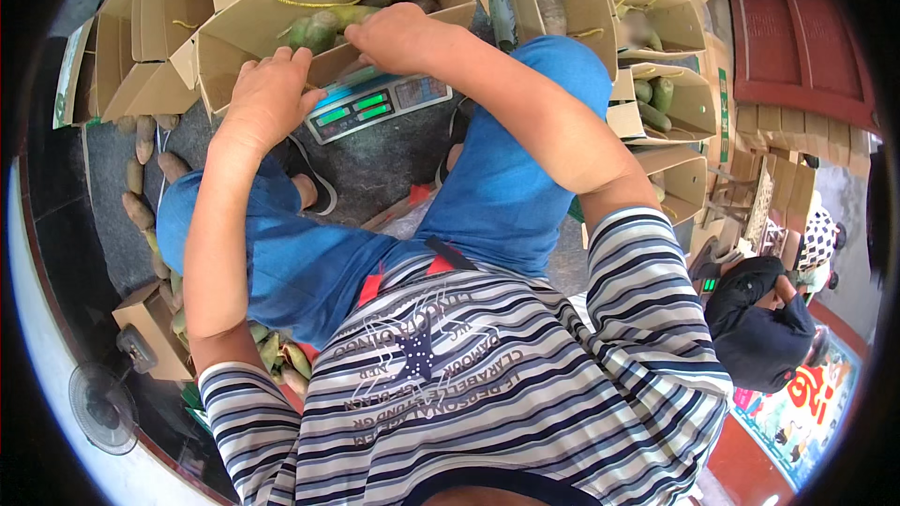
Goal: Sort and weigh green gourds into boxes for packaging.
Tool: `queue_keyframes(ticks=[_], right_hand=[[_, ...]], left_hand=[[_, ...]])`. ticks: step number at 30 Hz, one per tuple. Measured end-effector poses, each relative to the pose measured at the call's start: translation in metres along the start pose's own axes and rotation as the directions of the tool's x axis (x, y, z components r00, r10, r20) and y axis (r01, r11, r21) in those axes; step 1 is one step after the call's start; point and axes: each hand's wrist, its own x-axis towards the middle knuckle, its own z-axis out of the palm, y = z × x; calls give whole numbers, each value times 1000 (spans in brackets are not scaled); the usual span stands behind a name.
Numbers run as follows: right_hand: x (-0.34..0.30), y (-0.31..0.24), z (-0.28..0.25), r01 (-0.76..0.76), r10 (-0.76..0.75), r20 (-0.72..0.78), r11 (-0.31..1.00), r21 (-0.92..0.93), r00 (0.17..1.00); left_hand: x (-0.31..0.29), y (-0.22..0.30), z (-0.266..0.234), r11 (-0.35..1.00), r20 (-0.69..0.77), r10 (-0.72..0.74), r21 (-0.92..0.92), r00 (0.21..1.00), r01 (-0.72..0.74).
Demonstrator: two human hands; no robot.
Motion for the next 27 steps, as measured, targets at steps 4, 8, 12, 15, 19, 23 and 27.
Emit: queue_keyframes(ticks=[4, 8, 12, 15, 19, 23, 27], right_hand=[[0, -2, -2, 10, -10, 4, 1000, 2, 1000], [-1, -2, -2, 1, -1, -11, 1000, 0, 1000], [-1, -1, 0, 6, -6, -29, 1000, -2, 1000], [-1, -2, -1, 11, -11, -21, 1000, -4, 1000], [-1, -2, -1, 15, -16, -24, 1000, -6, 1000], [-1, -1, 0, 15, -15, -33, 1000, -5, 999], [-1, -1, 0, 17, -17, -37, 1000, 0, 999]], left_hand=[[-1, 0, -1, 1000, -17, 12, 1, 1000, -12], [0, 1, -1, 1000, -31, 15, -22, 999, -15], [0, 3, -2, 1000, -18, 15, -19, 1000, -15], [0, 2, 0, 1000, -27, 14, -28, 1000, -14], [0, 3, -1, 1000, -22, 8, -15, 1000, -9], [0, 4, -2, 1000, -10, 2, -7, 1000, -2], [-2, 4, -4, 1000, -7, 4, -25, 1000, -4]])
